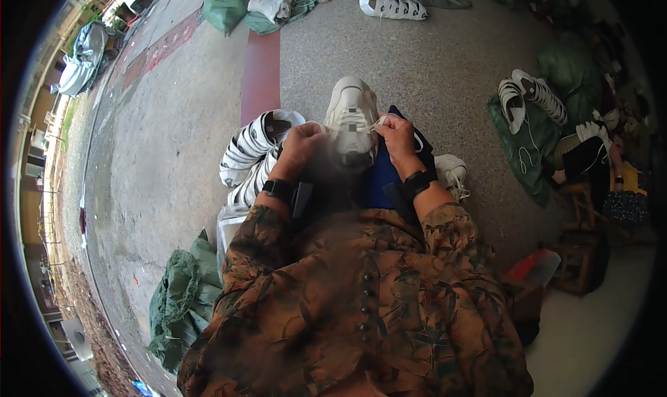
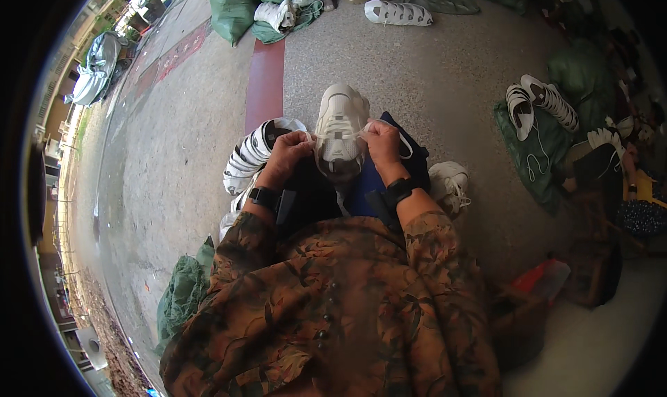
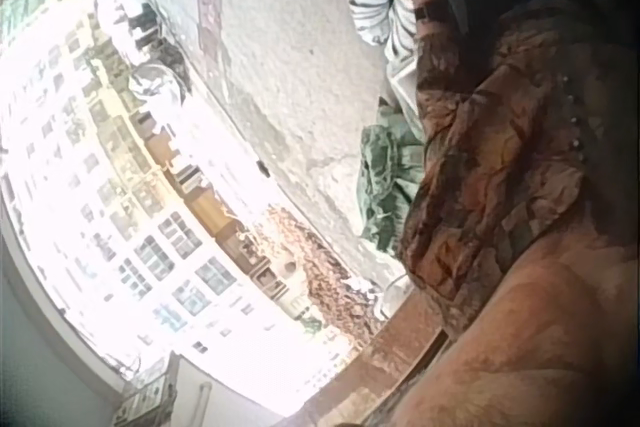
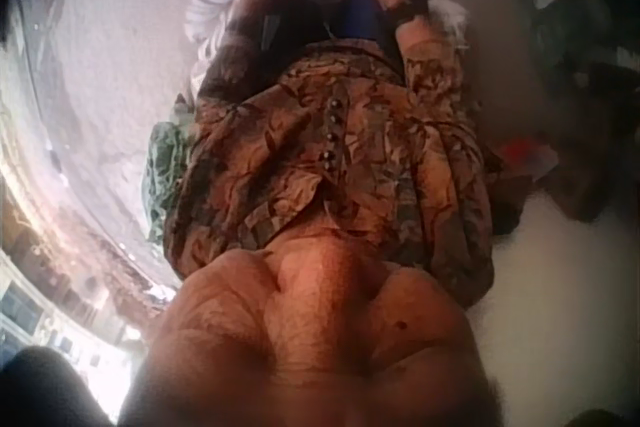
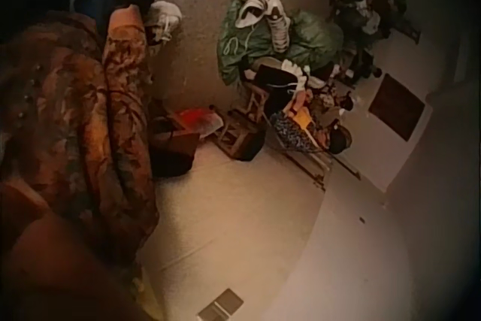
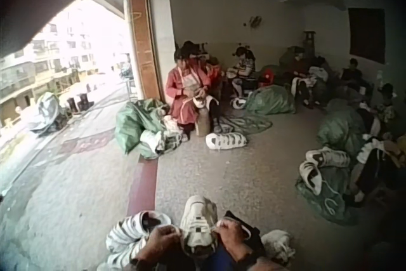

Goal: The person threads white shoelaces through the eyelets of a white sneaker held on their lap. They pull the laces tight and adjust the shoe's tongue while sitting on the floor surrounded by piles of shoes and green sacks.

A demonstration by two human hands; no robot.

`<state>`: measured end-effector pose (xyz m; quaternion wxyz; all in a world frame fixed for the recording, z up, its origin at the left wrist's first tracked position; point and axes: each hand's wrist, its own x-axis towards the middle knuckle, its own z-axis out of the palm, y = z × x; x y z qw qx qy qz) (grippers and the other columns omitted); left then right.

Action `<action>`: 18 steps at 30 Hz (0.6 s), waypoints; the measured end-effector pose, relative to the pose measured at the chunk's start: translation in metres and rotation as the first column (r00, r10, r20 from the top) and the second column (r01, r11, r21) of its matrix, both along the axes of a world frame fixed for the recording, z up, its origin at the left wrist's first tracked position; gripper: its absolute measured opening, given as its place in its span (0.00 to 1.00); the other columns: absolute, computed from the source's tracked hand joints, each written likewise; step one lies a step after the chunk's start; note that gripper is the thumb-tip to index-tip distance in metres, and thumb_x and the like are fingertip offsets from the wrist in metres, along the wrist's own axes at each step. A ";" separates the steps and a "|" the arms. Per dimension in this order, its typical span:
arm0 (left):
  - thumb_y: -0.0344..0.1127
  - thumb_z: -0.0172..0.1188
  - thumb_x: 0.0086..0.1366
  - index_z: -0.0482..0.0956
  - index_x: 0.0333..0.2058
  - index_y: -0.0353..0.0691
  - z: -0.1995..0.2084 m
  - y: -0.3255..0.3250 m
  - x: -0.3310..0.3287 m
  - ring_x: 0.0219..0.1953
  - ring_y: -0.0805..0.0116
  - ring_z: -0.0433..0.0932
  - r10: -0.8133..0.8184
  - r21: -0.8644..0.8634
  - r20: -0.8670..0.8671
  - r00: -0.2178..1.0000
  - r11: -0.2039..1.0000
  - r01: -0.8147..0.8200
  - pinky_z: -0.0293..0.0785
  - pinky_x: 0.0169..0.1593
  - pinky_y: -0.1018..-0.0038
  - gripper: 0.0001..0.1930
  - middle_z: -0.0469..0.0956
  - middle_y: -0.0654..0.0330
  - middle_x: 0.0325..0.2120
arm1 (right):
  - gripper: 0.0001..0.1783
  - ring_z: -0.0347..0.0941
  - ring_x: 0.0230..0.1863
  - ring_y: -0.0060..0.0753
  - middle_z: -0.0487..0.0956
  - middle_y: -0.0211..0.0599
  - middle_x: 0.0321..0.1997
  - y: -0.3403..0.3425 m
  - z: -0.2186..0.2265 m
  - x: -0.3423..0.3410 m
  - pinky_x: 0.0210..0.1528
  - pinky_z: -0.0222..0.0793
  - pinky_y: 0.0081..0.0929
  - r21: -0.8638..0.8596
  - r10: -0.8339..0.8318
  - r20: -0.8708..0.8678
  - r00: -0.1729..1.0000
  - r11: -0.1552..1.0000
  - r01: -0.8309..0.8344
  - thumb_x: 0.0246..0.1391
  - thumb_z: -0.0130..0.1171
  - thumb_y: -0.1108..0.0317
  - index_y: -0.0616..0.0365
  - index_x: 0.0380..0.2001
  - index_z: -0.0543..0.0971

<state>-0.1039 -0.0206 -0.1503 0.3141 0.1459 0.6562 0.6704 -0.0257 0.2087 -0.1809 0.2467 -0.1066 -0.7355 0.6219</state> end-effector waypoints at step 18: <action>0.31 0.58 0.58 0.78 0.32 0.36 0.007 -0.003 0.011 0.29 0.82 0.71 0.021 -0.023 -0.207 0.978 0.999 -0.026 0.66 0.36 0.83 0.05 0.76 0.70 0.26 | 0.07 0.73 0.31 0.56 0.76 0.51 0.24 -0.032 0.017 -0.011 0.31 0.68 0.46 0.447 -0.235 0.304 0.923 0.891 0.080 0.42 0.56 0.68 0.59 0.22 0.71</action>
